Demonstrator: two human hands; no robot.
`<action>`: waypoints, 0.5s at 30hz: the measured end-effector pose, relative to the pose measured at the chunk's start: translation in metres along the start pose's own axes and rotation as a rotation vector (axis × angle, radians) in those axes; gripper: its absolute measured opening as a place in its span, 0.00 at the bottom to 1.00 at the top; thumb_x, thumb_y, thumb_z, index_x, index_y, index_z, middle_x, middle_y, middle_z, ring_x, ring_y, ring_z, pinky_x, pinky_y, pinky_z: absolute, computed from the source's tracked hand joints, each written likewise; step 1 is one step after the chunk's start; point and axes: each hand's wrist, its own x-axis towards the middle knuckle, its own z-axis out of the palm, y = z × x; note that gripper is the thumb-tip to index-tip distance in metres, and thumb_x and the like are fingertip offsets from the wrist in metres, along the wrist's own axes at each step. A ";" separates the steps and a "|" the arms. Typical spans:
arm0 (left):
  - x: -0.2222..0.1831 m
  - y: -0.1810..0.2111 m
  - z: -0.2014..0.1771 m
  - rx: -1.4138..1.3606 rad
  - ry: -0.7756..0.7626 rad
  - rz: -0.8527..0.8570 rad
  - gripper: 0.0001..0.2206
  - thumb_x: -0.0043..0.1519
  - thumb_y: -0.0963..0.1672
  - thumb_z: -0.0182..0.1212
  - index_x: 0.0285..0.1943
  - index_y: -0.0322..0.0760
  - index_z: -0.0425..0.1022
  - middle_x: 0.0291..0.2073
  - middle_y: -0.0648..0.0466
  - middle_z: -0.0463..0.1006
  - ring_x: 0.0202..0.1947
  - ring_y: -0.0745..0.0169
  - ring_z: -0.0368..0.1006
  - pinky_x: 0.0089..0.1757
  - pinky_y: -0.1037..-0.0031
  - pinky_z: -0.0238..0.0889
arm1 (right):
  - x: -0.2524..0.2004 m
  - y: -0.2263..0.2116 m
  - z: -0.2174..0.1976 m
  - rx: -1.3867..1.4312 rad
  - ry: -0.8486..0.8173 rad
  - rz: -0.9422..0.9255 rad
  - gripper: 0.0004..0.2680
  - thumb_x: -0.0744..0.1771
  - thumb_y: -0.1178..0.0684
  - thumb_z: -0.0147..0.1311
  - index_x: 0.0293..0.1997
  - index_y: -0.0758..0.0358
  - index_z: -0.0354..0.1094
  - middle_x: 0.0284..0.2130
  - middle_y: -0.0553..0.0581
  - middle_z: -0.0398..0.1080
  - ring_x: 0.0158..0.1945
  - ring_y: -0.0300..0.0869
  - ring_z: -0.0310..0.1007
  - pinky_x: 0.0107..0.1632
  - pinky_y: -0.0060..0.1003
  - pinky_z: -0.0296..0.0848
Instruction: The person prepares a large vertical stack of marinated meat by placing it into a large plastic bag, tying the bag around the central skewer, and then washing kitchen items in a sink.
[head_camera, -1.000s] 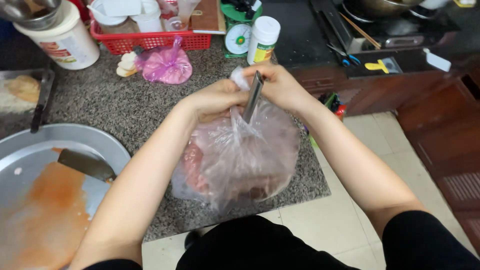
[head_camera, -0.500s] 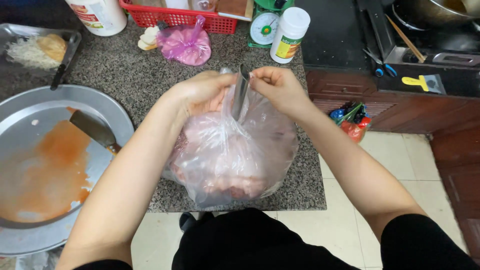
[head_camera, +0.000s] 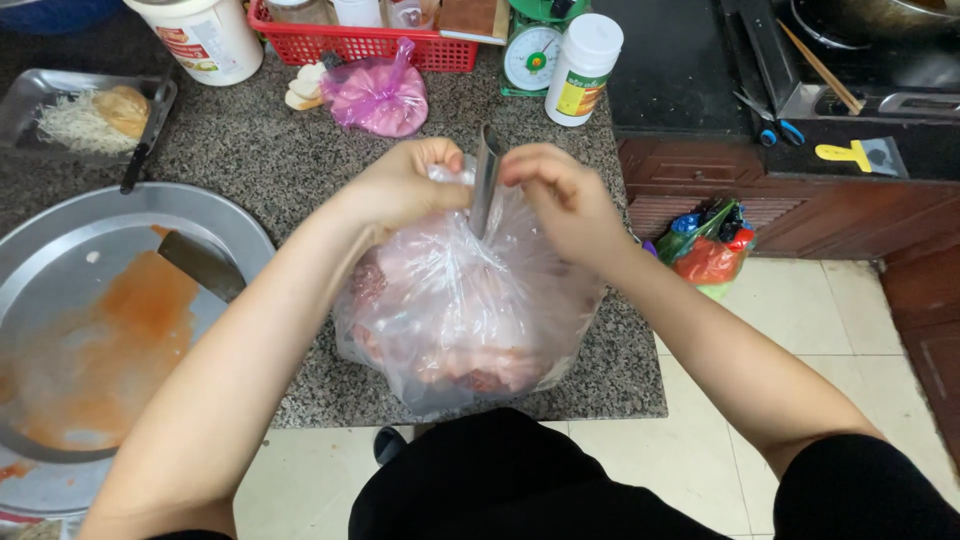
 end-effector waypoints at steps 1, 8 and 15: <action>-0.005 0.000 0.000 0.191 -0.004 0.249 0.12 0.56 0.38 0.71 0.37 0.40 0.68 0.33 0.58 0.80 0.32 0.71 0.72 0.34 0.80 0.65 | 0.002 0.011 0.003 0.244 0.025 0.204 0.09 0.71 0.65 0.47 0.54 0.62 0.70 0.47 0.53 0.72 0.48 0.38 0.73 0.52 0.34 0.73; -0.049 0.022 0.028 0.898 0.257 1.162 0.16 0.54 0.36 0.69 0.49 0.34 0.72 0.41 0.48 0.77 0.45 0.45 0.76 0.44 0.62 0.71 | 0.019 0.036 0.007 0.717 -0.217 0.768 0.09 0.72 0.57 0.44 0.56 0.64 0.69 0.34 0.49 0.74 0.27 0.32 0.70 0.33 0.27 0.69; -0.050 0.019 0.023 0.924 0.248 1.072 0.17 0.54 0.39 0.72 0.48 0.34 0.68 0.43 0.46 0.73 0.45 0.43 0.76 0.41 0.60 0.71 | 0.040 0.034 -0.017 0.780 -0.389 0.946 0.05 0.69 0.56 0.54 0.43 0.67 0.73 0.28 0.53 0.75 0.26 0.33 0.70 0.31 0.25 0.69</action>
